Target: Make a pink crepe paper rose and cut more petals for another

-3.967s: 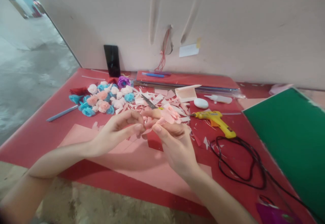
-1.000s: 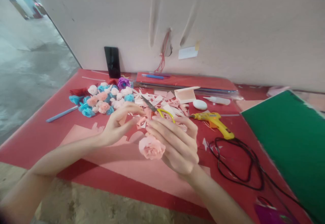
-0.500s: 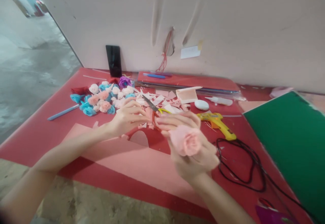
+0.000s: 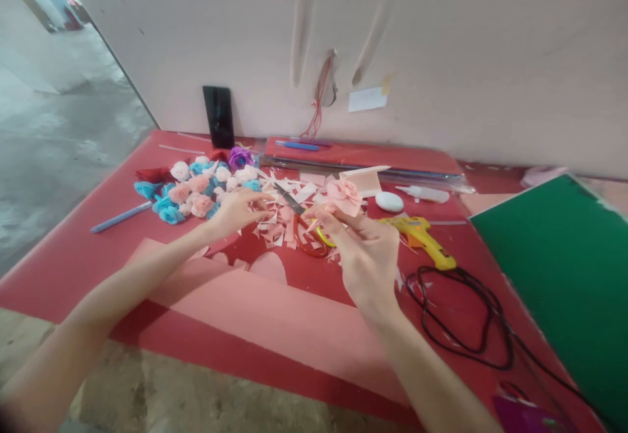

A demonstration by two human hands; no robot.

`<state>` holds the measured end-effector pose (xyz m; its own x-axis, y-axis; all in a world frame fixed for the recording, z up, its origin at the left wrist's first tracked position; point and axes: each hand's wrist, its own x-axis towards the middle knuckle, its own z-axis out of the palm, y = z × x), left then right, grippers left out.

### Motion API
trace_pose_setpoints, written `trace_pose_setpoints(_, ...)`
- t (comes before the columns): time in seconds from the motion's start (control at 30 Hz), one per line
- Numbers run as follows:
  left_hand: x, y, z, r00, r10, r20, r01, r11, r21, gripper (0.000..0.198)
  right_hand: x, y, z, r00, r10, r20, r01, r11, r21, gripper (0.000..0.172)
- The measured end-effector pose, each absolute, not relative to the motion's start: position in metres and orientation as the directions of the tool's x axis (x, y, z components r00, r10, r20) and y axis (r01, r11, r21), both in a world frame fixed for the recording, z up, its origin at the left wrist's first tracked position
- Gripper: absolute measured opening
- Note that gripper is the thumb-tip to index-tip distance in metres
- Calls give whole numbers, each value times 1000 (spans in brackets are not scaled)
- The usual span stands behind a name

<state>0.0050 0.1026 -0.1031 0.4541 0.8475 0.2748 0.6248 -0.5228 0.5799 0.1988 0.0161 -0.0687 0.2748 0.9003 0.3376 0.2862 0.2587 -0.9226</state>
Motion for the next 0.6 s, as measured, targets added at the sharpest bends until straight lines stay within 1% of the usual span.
trace_pose_setpoints(0.13,2,105,-104,463,867,183,699,-484,526,14,197,16,-68,311,909,278,212,219,-952,11)
trace_pose_setpoints(0.23,1,104,-102,468,867,172,717,-487,499,13,195,15,-64,315,911,267,213,206,-955,9)
trace_pose_setpoints(0.33,1,102,-97,476,860,186,722,-503,476,15,194,13,-60,301,909,288,285,203,-937,11)
trace_pose_setpoints(0.47,0,96,-87,515,833,203,694,-544,471,15,193,10,-56,239,910,340,411,222,-884,11)
trace_pose_setpoints(0.53,-1,92,-79,546,800,248,651,-591,476,16,192,9,-54,201,906,373,450,253,-856,12)
trace_pose_setpoints(0.6,-4,86,-67,575,748,331,587,-659,469,17,192,9,-53,151,906,396,477,284,-832,12)
